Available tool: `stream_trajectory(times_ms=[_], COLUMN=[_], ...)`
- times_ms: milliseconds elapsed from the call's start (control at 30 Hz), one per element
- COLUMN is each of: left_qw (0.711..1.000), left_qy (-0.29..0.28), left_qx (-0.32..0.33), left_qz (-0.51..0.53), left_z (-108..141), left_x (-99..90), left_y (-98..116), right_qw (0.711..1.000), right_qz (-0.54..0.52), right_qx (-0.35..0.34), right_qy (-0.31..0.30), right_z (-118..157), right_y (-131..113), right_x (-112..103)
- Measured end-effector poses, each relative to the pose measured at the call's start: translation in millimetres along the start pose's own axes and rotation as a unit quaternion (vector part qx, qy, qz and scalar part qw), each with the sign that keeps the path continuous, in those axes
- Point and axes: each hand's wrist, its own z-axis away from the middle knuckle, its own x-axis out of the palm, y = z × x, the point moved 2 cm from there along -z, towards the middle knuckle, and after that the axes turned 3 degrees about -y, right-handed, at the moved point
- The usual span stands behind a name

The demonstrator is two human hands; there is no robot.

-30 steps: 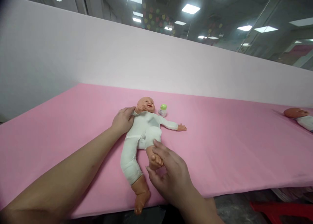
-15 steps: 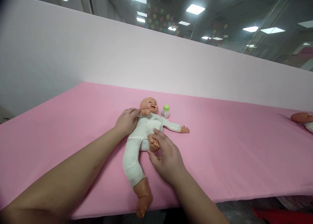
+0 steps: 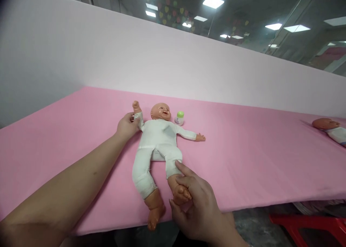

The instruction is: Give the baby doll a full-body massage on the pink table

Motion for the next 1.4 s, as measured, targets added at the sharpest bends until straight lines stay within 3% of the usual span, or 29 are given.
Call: stream_trajectory(times_ms=[100, 167, 633, 800, 900, 1067, 1400], left_qw=[0.991, 0.986, 0.994, 0.999, 0.997, 0.97, 0.949], left_qy=[0.036, 0.044, 0.011, -0.004, -0.022, -0.059, -0.08], left_qx=[-0.099, -0.119, -0.086, -0.027, 0.063, 0.195, 0.229], left_qz=[0.08, 0.108, 0.063, 0.027, -0.037, -0.134, -0.202], left_z=[-8, -9, -2, 3, 11, 20, 22], left_x=[0.3, 1.5, 4.8, 5.2, 3.3, 5.7, 13.3], left_y=[-13, -16, -7, -1, 11, 26, 27], right_qw=[1.0, 1.0, 0.999, 0.999, 0.999, 0.999, 0.999], right_qz=[0.004, 0.012, -0.002, 0.0, -0.005, -0.006, -0.03], right_qx=[0.004, 0.011, 0.047, 0.049, 0.032, 0.015, 0.044], right_qy=[-0.012, -0.009, -0.01, 0.0, 0.019, 0.037, -0.008], right_z=[20, 25, 29, 10, -9, -50, -111], right_y=[-1, -4, -11, -7, -1, 11, 45], right_x=[1, 2, 27, 14, 7, 5, 25])
